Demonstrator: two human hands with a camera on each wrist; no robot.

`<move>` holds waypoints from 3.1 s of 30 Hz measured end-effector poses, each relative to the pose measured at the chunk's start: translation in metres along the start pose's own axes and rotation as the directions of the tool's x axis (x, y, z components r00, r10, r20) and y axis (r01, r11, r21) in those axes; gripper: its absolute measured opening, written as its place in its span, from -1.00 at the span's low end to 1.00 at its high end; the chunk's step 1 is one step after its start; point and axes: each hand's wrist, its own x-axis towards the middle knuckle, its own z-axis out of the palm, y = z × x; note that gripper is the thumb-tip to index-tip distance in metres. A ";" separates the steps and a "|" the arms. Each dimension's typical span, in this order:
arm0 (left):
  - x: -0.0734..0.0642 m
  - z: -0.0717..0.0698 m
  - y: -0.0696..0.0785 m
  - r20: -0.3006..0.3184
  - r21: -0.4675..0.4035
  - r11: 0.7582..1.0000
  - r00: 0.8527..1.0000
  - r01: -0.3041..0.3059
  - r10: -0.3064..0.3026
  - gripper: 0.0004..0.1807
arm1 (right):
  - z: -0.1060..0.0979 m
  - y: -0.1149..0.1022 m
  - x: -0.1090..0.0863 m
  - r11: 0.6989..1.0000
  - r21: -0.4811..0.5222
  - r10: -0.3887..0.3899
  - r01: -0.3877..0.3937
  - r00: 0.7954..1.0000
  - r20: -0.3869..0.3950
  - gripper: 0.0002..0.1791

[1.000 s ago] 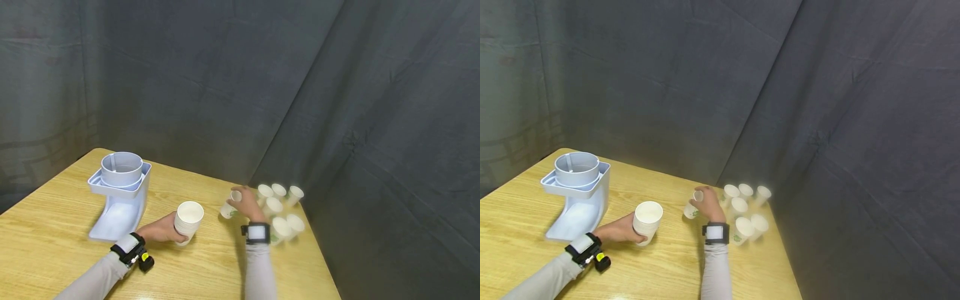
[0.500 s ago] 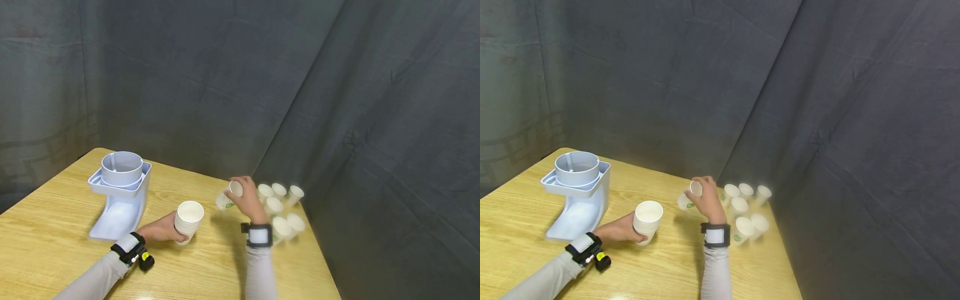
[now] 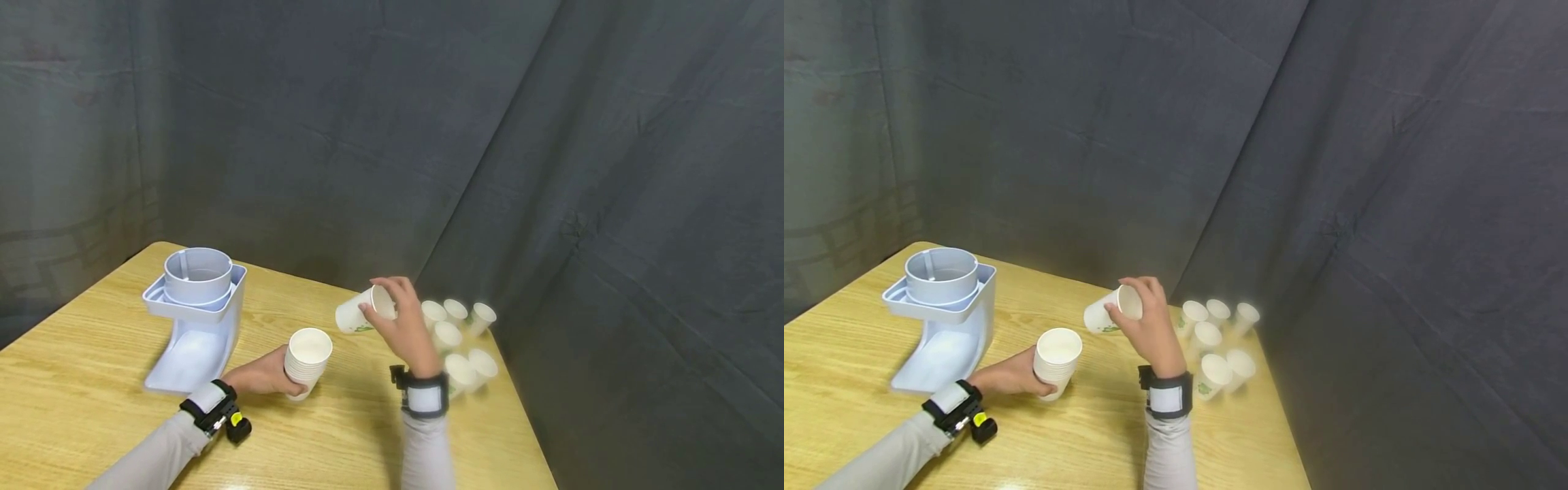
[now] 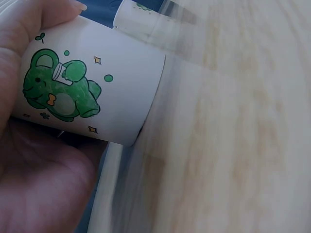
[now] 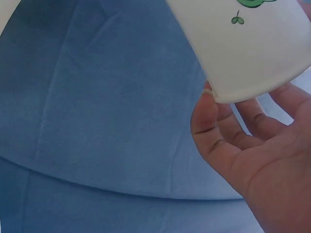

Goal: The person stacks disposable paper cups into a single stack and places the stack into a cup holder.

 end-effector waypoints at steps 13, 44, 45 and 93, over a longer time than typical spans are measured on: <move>0.000 -0.001 0.000 0.014 -0.008 1.000 1.000 0.007 -0.006 -0.19 | 0.014 -0.019 -0.002 0.996 0.037 -0.087 0.083 0.987 0.132 -0.55; 0.000 0.001 0.004 0.029 0.014 1.000 0.999 -0.015 0.015 -0.27 | 0.042 -0.029 -0.004 0.988 0.002 -0.147 0.154 0.944 0.294 -0.47; 0.000 0.001 0.004 0.028 0.013 1.000 1.000 -0.013 0.013 -0.27 | 0.042 -0.029 -0.004 0.988 0.001 -0.148 0.155 0.943 0.299 -0.47; 0.002 -0.002 0.002 0.027 0.033 0.999 0.999 0.032 -0.033 -0.17 | 0.077 -0.033 -0.006 0.969 -0.103 -0.132 0.226 0.821 0.555 -0.50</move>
